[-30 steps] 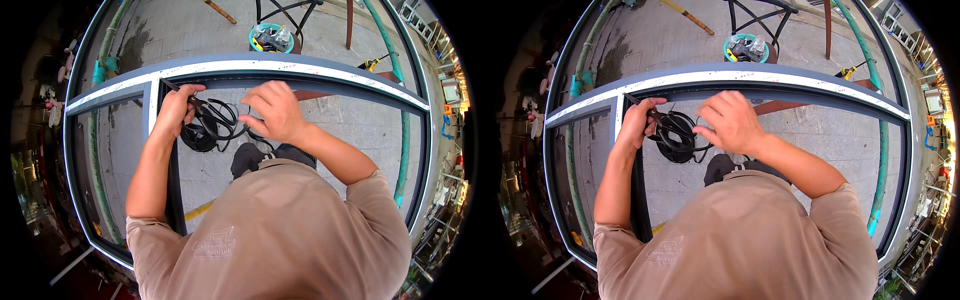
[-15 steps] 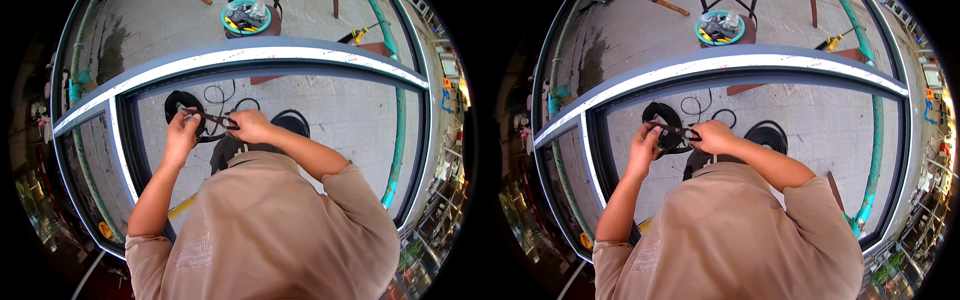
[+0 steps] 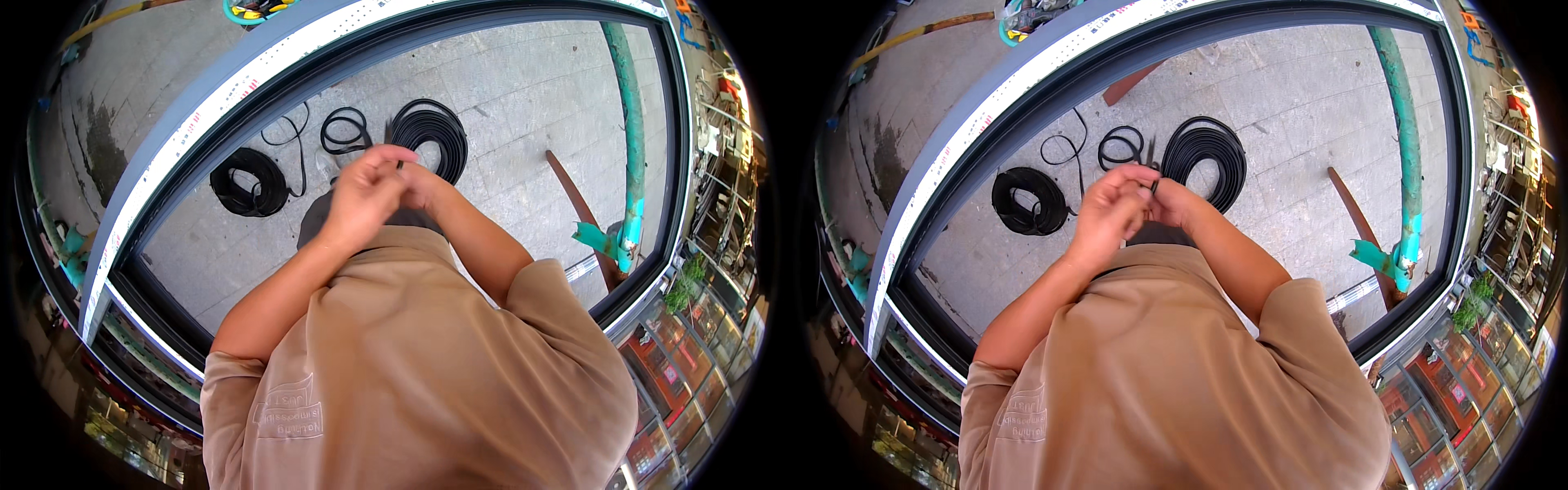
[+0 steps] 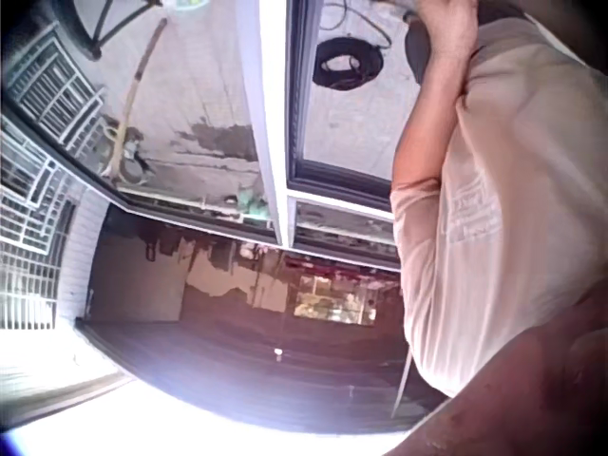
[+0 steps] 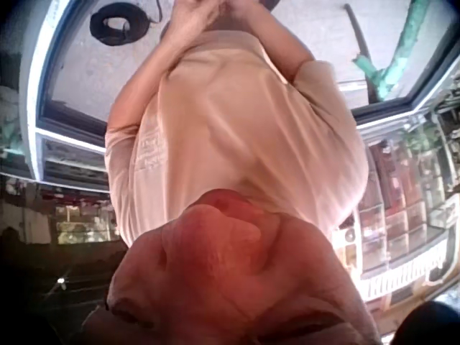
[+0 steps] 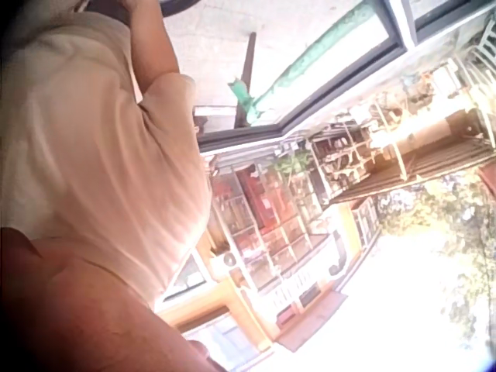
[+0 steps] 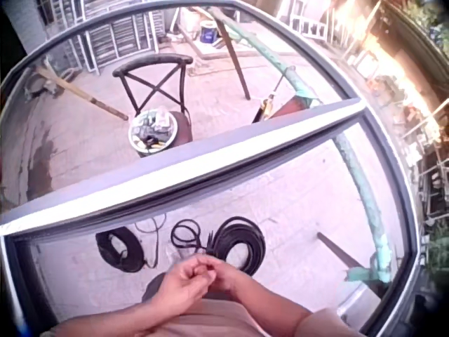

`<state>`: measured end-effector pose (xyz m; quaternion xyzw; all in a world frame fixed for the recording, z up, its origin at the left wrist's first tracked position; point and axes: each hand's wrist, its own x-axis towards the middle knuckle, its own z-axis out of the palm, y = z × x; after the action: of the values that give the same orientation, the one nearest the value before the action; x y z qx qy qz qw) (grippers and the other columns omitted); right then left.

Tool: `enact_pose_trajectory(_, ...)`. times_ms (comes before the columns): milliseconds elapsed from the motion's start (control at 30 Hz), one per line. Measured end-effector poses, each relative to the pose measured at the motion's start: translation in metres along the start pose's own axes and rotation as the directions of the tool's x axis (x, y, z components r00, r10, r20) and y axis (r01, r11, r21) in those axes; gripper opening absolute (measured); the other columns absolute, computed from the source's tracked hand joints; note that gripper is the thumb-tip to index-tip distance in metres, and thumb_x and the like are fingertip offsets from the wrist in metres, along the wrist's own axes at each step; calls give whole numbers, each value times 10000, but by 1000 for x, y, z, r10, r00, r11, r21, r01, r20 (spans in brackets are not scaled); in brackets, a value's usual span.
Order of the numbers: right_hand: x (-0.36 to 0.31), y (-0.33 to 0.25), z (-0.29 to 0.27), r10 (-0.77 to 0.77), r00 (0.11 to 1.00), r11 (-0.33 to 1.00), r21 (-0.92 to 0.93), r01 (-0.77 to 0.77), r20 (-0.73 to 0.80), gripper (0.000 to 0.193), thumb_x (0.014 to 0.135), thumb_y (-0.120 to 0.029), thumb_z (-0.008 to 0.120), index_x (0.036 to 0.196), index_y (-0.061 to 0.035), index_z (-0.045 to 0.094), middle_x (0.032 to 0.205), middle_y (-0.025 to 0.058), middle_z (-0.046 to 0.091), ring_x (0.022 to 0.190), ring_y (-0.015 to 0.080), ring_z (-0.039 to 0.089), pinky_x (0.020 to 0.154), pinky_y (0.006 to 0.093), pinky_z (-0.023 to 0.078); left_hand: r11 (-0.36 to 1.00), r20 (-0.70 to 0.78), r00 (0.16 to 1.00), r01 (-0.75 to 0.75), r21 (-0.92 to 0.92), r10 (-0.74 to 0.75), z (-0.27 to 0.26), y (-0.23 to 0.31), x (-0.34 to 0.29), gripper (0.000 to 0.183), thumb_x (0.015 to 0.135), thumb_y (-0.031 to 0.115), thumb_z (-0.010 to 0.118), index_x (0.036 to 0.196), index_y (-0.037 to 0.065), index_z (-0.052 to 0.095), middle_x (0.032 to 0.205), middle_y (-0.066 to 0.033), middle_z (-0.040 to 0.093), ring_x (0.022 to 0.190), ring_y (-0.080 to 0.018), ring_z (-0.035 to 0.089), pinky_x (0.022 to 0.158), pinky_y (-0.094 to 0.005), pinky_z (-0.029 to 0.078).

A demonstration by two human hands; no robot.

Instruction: The person installs a rubber sealing strip into the groove of a metal window frame. The person unrolls the strip by hand and presses it into the channel along the frame, then cuts the strip with shears at the corner.

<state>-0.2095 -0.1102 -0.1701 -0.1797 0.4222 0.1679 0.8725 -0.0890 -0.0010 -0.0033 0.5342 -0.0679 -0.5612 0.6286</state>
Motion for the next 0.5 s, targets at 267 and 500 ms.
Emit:
enact_pose_trajectory(267, -75, -71, -73, -433, 667, 826, 30, 563, -606, 196, 904, -227, 878, 906, -145, 700, 801, 20, 687, 719, 171, 642, 664, 320, 519, 867, 449, 888, -300, 399, 101, 33, 11, -4, 337, 974, -18, 725, 1308, 32, 719, 882, -5, 631, 806, -109, 611, 760, -296, 518)
enact_pose_trajectory(500, -198, -146, -153, -497, -48, 467, -313, 827, -867, 272, 880, -173, 844, 753, -131, 608, 646, -13, 541, 512, 137, 482, 488, 303, 291, 817, 262, 950, -13, 577, -170, -47, -24, -7, 311, 1065, 72, 682, 1374, 36, 701, 1031, -42, 709, 943, -132, 668, 897, -298, 549)
